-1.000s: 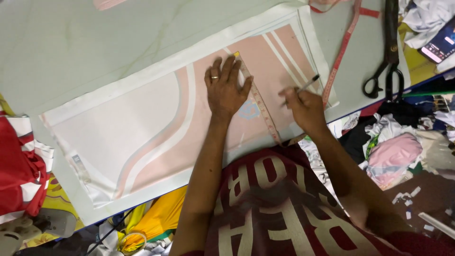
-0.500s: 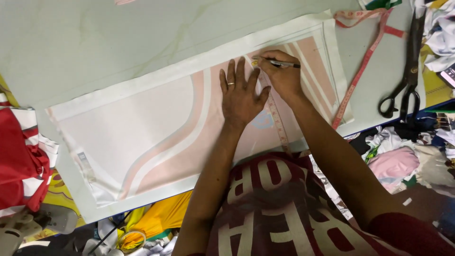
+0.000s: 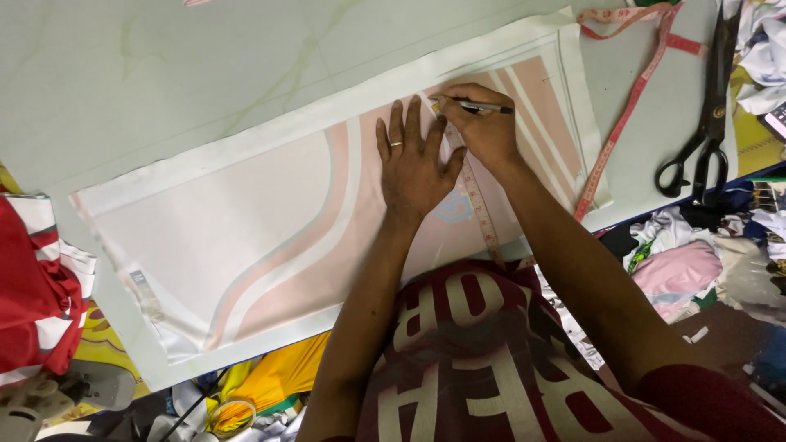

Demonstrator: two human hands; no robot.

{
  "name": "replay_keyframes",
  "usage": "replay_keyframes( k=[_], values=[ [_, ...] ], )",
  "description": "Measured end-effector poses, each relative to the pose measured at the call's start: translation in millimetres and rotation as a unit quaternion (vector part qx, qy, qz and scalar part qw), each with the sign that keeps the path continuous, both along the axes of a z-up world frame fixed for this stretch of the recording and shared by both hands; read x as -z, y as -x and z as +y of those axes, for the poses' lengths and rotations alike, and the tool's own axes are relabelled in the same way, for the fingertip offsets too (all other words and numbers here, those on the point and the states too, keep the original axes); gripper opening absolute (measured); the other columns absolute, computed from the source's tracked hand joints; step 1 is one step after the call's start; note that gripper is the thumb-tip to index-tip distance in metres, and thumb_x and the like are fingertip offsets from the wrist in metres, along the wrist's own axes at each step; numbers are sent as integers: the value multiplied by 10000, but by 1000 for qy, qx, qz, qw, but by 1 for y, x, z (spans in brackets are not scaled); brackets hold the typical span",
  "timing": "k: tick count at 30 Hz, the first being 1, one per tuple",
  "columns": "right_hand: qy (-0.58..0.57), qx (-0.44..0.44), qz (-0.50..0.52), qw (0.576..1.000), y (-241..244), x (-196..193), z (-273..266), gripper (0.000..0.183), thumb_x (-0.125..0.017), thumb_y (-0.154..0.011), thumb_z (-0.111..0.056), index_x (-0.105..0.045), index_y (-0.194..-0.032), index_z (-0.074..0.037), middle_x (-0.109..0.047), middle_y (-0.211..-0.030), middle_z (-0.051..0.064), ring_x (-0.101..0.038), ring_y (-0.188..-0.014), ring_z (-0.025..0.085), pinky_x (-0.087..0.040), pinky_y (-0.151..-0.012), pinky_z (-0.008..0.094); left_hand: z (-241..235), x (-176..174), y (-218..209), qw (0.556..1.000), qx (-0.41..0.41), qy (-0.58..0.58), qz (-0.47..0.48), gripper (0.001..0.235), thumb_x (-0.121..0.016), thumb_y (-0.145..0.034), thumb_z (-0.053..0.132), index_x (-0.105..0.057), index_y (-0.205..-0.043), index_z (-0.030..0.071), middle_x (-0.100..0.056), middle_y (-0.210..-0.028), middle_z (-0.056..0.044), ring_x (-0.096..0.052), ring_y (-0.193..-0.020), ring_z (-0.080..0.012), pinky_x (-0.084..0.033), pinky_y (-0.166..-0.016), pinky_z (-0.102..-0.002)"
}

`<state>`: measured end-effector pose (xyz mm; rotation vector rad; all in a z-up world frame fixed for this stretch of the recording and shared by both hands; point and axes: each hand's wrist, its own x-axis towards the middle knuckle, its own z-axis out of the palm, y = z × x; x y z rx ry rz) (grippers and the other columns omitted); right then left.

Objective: Measuring, marking, and cutting fabric pieces using a tape measure, pen, and electric rotary cutter.

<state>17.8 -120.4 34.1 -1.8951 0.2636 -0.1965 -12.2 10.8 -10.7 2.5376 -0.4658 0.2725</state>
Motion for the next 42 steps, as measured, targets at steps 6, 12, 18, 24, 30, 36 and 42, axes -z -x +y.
replay_keyframes(
  k=[6, 12, 18, 24, 30, 36, 42],
  values=[
    [17, -6, 10, 1000, -1, -2, 2, 95, -821, -935, -151, -800, -1017, -108, -766, -927, 107, -672, -903, 142, -559, -750, 313, 0, 4, 0, 1000, 1, 4, -3, 563, -731, -917, 549, -618, -1377, 245, -366, -1599, -125, -222, -1543, -383, -117, -1259, -649],
    [0, -10, -12, 1000, -3, -8, 2, 124, -797, -940, -140, -786, -1035, -61, -765, -963, 177, -685, -931, 199, -560, -769, 366, 0, 6, 0, 999, 0, -16, -33, 562, -710, -927, 568, -614, -1368, 233, -364, -1590, -131, -202, -1539, -397, -117, -1243, -662],
    [42, 108, 2, 993, 25, -32, -67, 106, -693, -982, -80, -763, -1059, -64, -755, -957, 10, -678, -873, 101, -555, -725, 234, 3, -11, 1, 998, 8, -16, -54, 534, -632, -966, 541, -654, -1354, 174, -446, -1557, -169, -380, -1474, -429, -271, -1208, -687],
    [-57, 140, -3, 988, 89, -14, -90, 203, -763, -900, -22, -765, -1093, -82, -749, -1015, 77, -675, -954, 105, -550, -902, 253, -5, 7, -4, 994, -26, -6, -110, 595, -736, -875, 640, -670, -1288, 218, -486, -1509, -132, -394, -1457, -390, -304, -1176, -660],
    [-39, 48, -66, 996, 106, 4, -61, 204, -711, -929, 48, -745, -1122, -10, -742, -964, 175, -669, -896, 191, -566, -808, 389, -3, 10, -2, 996, -35, -11, -86, 559, -713, -832, 321, -592, -1327, 91, -467, -1546, -135, -412, -1466, -340, -283, -1231, -588],
    [-22, -63, -148, 987, 75, -6, -43, 150, -721, -935, 62, -762, -1078, 41, -753, -996, 213, -748, -941, 301, -608, -800, 416, -5, 18, -3, 994, -63, 3, -86, 656, -642, -817, 268, -514, -1425, 57, -456, -1542, -159, -414, -1467, -347, -293, -1257, -517],
    [-50, -90, -201, 974, 44, 10, -18, 146, -740, -924, 40, -758, -1069, 42, -752, -947, 226, -752, -913, 312, -610, -771, 429, -8, 32, -4, 992, -82, -18, -96, 655, -631, -827, 286, -525, -1427, 44, -433, -1552, -164, -389, -1480, -368, -277, -1276, -500]
  ],
)
